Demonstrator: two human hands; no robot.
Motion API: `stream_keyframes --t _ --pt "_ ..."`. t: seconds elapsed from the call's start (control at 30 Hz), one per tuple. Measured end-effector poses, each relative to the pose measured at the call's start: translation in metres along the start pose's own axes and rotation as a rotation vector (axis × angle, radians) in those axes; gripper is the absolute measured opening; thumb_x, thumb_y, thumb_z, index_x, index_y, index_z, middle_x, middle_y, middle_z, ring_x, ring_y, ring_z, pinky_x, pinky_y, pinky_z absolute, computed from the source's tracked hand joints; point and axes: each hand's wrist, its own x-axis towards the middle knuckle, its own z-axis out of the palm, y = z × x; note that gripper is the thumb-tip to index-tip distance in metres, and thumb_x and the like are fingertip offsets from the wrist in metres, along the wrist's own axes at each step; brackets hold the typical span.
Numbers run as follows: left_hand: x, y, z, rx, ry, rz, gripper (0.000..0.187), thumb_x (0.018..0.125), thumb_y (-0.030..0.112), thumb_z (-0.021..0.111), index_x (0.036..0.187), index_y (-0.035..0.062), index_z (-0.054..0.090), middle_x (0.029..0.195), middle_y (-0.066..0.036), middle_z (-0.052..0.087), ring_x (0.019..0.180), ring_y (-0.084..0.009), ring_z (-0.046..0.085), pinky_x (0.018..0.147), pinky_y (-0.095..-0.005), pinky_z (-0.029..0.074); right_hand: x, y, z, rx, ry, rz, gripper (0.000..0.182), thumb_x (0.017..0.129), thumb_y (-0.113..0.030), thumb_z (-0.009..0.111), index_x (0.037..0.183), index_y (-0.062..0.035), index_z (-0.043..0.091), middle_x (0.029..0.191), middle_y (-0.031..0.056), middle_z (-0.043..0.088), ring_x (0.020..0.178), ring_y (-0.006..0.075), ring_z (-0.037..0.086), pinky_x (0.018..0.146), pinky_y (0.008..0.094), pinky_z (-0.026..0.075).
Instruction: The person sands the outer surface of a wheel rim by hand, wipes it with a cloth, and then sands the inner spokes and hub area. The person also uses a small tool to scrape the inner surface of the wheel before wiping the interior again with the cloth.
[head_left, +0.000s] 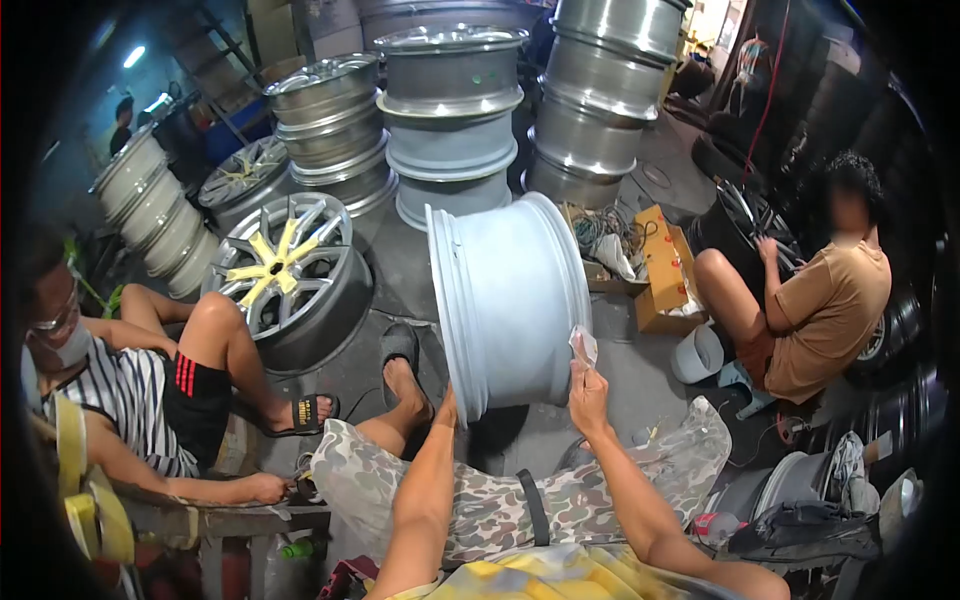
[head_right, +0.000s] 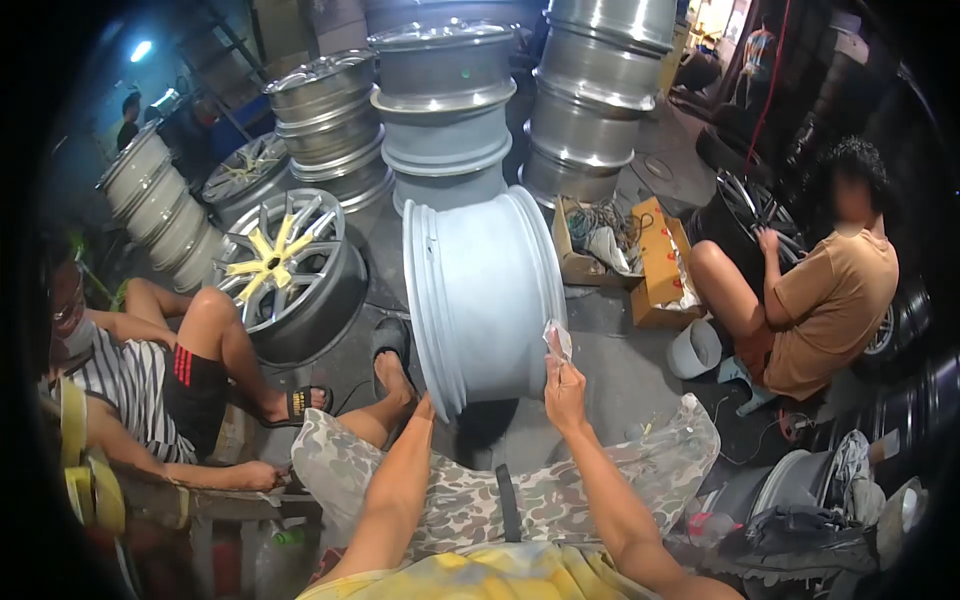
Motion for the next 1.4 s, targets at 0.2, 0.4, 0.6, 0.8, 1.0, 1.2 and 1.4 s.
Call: stream_keyframes --t 0.2,0.4,0.6,0.8,1.0,1.2,1.4 --pt "-0.062 0.035 0.003 0.143 -0.037 -0.194 0.075 0.1 0.066 0.042 0.131 -0.0006 0.056 0.113 -0.013 0.068 0.096 -0.0237 0.068 0.076 -0.0311 0.056 0.045 -0.098 -0.051 -0.245 -0.21 0.348 0.039 0.109 -0.025 0.046 0.145 -0.0149 0.055 0.116 0.0282 0.068 0.109 0.026 0.07 0.089 0.0372 0.052" --pt "-0.125 0.128 0.057 0.244 0.017 -0.229 0.092 0.096 0.08 0.025 0.119 0.0004 0.064 0.105 -0.018 0.071 0.093 -0.0322 0.071 0.076 -0.0399 0.058 0.146 -0.073 -0.047 -0.426 -0.121 -0.154 0.036 0.105 -0.035 0.048 0.118 -0.0136 0.073 0.084 0.0279 0.068 0.08 0.0502 0.065 0.074 0.057 0.05" --pt "-0.122 0.215 0.077 0.914 0.5 0.128 0.076 0.105 0.059 0.031 0.108 -0.0087 0.066 0.1 -0.03 0.07 0.102 -0.0481 0.067 0.093 -0.0532 0.05 0.248 -0.059 0.041 -0.84 0.0 -0.775 0.032 0.098 -0.03 0.059 0.103 -0.0044 0.077 0.127 0.0173 0.063 0.119 0.0337 0.058 0.106 0.0494 0.044" --pt "-0.04 0.243 0.097 0.587 0.826 0.588 0.061 0.105 0.051 0.039 0.111 -0.0007 0.071 0.096 -0.031 0.068 0.096 -0.0483 0.065 0.081 -0.0516 0.048 0.112 -0.07 0.064 -0.284 -0.195 -0.765 0.038 0.092 -0.012 0.064 0.129 -0.004 0.064 0.136 0.0147 0.06 0.137 0.0333 0.049 0.116 0.0509 0.035" --pt "0.004 0.264 0.073 0.64 0.77 0.51 0.061 0.104 0.049 0.043 0.088 -0.006 0.063 0.08 -0.031 0.063 0.081 -0.047 0.062 0.076 -0.0517 0.046 0.096 0.002 -0.023 -0.555 -0.351 -1.068 0.045 0.089 -0.008 0.064 0.134 -0.0076 0.061 0.144 0.0095 0.056 0.142 0.0278 0.046 0.12 0.0534 0.03" --pt "-0.027 0.256 0.088 0.621 0.804 0.558 0.062 0.105 0.048 0.042 0.083 -0.007 0.06 0.07 -0.028 0.058 0.07 -0.0432 0.06 0.07 -0.0505 0.045 0.257 -0.054 0.047 -0.647 -0.267 -0.767 0.03 0.101 -0.021 0.051 0.113 -0.0019 0.071 0.119 0.0163 0.07 0.117 0.0312 0.063 0.108 0.0527 0.042" --pt "-0.04 0.267 0.09 0.548 0.762 0.476 0.064 0.109 0.044 0.035 0.095 -0.0085 0.068 0.09 -0.036 0.065 0.093 -0.0549 0.061 0.082 -0.0558 0.046 0.237 -0.106 0.182 -0.119 -0.299 -0.222 0.043 0.102 -0.034 0.05 0.103 0.0032 0.071 0.101 0.0287 0.07 0.093 0.0455 0.067 0.084 0.0524 0.051"
